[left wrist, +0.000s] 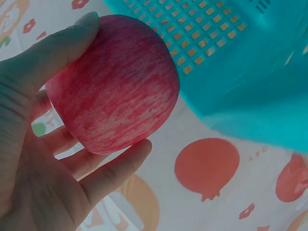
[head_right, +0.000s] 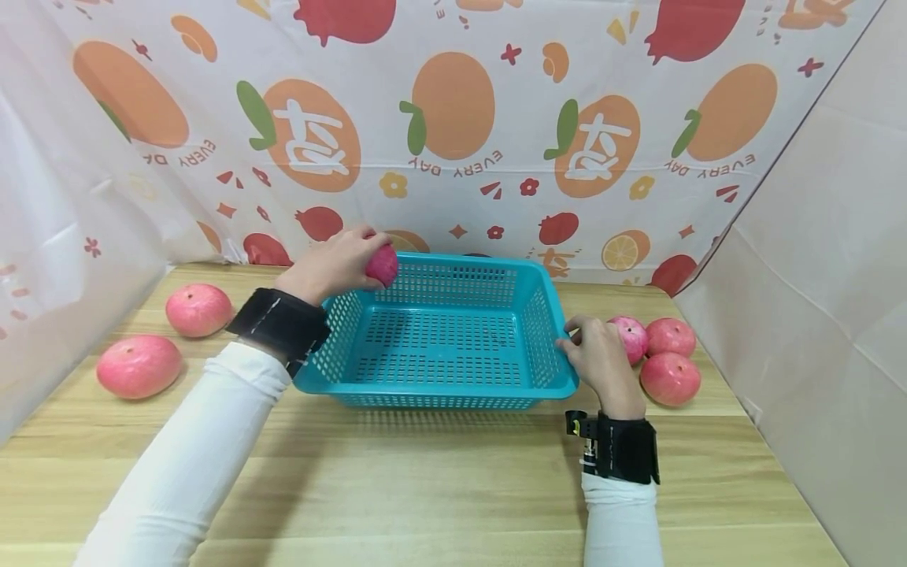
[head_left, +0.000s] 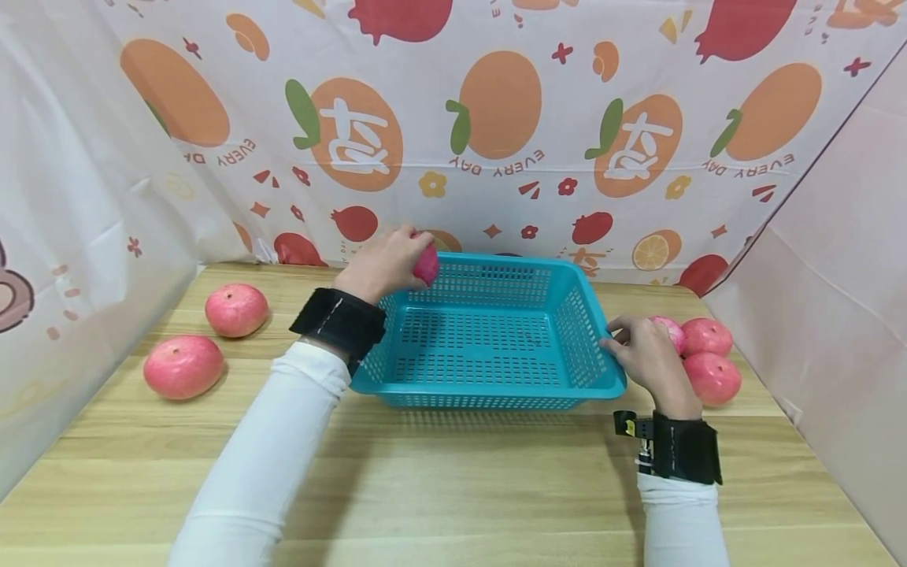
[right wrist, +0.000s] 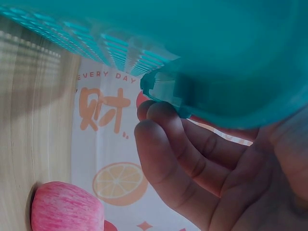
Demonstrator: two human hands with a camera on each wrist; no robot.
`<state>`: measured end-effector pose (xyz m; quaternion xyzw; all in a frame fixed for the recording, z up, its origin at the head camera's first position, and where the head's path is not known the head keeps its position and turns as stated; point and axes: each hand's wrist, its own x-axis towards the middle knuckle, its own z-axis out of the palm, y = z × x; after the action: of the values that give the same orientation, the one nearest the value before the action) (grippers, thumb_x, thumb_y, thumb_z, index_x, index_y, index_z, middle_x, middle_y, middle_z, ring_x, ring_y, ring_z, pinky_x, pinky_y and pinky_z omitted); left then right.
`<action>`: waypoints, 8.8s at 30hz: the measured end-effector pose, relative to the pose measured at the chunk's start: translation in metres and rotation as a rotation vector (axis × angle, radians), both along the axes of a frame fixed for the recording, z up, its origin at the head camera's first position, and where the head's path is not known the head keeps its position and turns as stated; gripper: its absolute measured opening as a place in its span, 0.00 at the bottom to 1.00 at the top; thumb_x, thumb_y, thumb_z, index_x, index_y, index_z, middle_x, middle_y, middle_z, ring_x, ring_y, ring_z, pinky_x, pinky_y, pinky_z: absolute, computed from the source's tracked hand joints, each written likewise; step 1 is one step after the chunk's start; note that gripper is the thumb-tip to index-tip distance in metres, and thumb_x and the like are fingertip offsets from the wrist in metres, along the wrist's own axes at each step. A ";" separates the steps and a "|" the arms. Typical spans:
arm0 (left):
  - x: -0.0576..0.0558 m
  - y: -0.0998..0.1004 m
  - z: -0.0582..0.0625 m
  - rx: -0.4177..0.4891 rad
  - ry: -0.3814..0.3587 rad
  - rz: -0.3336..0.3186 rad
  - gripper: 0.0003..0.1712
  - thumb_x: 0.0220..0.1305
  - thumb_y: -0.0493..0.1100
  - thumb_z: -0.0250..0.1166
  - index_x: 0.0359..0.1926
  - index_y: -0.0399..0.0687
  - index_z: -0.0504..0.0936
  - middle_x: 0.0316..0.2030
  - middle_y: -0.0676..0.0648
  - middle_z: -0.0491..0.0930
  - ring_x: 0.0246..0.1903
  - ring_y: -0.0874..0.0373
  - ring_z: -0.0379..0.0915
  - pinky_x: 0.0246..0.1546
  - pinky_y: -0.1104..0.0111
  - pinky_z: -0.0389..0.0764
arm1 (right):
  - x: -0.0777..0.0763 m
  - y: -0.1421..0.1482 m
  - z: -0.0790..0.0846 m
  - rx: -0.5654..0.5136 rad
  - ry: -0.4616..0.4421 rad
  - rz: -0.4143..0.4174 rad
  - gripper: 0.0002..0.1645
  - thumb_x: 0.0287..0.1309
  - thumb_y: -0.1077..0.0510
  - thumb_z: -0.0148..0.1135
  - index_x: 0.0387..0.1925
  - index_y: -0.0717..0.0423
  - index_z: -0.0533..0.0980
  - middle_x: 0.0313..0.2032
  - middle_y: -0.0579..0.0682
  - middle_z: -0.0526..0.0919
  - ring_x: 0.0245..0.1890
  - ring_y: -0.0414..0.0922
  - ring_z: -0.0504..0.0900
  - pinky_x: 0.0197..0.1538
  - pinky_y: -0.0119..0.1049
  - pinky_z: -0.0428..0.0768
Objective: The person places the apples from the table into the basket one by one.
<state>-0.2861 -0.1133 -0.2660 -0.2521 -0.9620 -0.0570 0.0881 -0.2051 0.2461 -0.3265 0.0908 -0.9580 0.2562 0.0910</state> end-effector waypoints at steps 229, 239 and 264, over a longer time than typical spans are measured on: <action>0.016 -0.090 0.002 0.146 -0.170 0.191 0.29 0.59 0.45 0.58 0.60 0.40 0.64 0.56 0.32 0.63 0.53 0.38 0.58 0.48 0.39 0.67 | 0.001 0.002 0.000 0.003 -0.018 -0.001 0.17 0.54 0.62 0.60 0.42 0.71 0.73 0.32 0.66 0.79 0.29 0.53 0.79 0.34 0.50 0.82; 0.020 -0.106 -0.005 0.110 -0.131 0.222 0.30 0.56 0.43 0.60 0.59 0.40 0.65 0.50 0.33 0.68 0.47 0.40 0.64 0.42 0.41 0.72 | 0.000 0.001 0.000 -0.006 -0.020 0.004 0.17 0.54 0.63 0.60 0.43 0.71 0.73 0.33 0.66 0.79 0.30 0.53 0.78 0.34 0.50 0.82; 0.041 -0.139 -0.017 0.083 -0.110 0.278 0.30 0.55 0.44 0.60 0.57 0.35 0.66 0.48 0.30 0.68 0.45 0.37 0.63 0.45 0.40 0.69 | 0.001 0.001 0.000 -0.007 -0.005 0.005 0.16 0.53 0.63 0.60 0.42 0.71 0.73 0.32 0.65 0.80 0.29 0.52 0.79 0.33 0.49 0.82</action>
<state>-0.2447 -0.2521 -0.2833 -0.1090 -0.9878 -0.0975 0.0525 -0.2038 0.2470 -0.3269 0.0924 -0.9572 0.2598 0.0882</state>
